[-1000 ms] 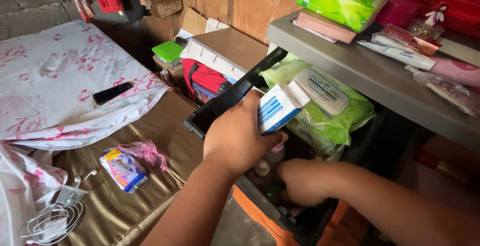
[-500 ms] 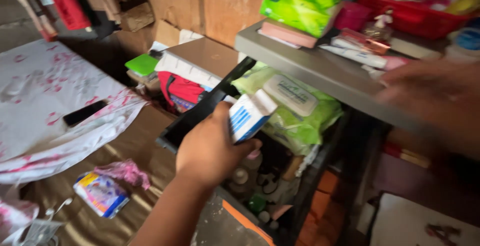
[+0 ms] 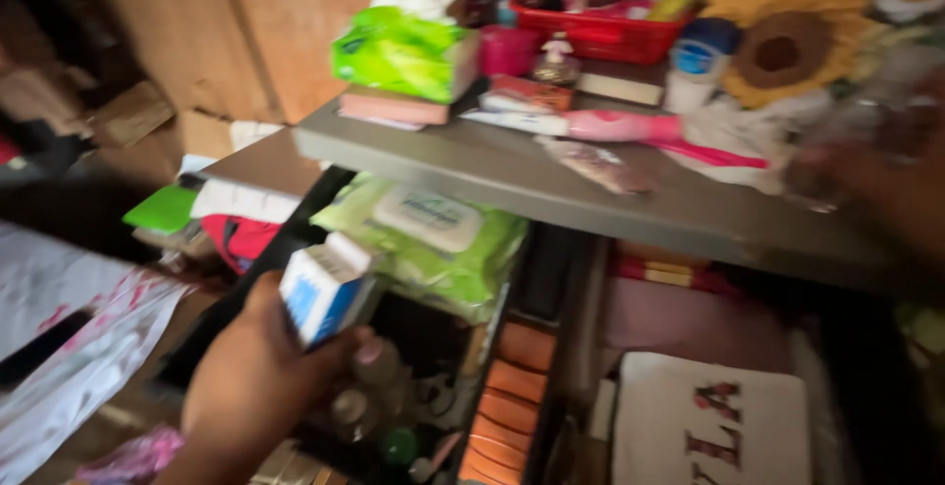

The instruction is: Organizing various medical tubes, ointment boxes, and sanitizer bottles into a drawer and onto a shelf.

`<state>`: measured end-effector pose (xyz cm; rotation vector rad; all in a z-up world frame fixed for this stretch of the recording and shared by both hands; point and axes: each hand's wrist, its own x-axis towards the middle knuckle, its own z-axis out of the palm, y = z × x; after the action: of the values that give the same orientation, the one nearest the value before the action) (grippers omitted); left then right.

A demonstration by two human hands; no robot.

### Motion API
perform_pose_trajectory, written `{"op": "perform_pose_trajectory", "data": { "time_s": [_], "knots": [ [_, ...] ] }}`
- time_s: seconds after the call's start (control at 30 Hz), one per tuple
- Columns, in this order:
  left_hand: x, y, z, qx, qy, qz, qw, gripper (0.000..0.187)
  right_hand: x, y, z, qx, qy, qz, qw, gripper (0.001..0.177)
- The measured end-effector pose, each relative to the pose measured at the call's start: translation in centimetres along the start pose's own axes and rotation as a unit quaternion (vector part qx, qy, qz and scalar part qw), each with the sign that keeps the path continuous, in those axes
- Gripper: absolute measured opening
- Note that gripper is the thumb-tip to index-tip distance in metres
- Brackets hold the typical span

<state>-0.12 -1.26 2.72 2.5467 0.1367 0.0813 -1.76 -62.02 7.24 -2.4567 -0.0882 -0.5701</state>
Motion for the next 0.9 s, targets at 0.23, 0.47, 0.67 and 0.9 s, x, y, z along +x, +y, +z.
{"op": "perform_pose_trajectory", "data": {
  "time_s": [0.23,0.47,0.67,0.9],
  "knots": [
    [3.2,-5.9,3.2,-0.086,0.036,0.054,0.994,0.083,0.4,-8.3,6.2,0.006,0.109,0.063,0.992,0.046],
    [2.4,-2.1,2.6,-0.138,0.027,0.072,0.987,0.080,0.2,-7.1,6.4,0.114,0.117,0.053,0.985,0.053],
    [3.5,-3.9,3.1,-0.087,0.014,-0.003,0.996,0.076,-0.2,-8.0,6.2,0.143,0.059,0.049,0.987,0.036],
    [4.9,-6.4,3.6,-0.105,0.030,0.067,0.992,0.075,-1.2,-7.7,6.6,0.078,0.151,-0.073,0.983,0.034]
  ]
}}
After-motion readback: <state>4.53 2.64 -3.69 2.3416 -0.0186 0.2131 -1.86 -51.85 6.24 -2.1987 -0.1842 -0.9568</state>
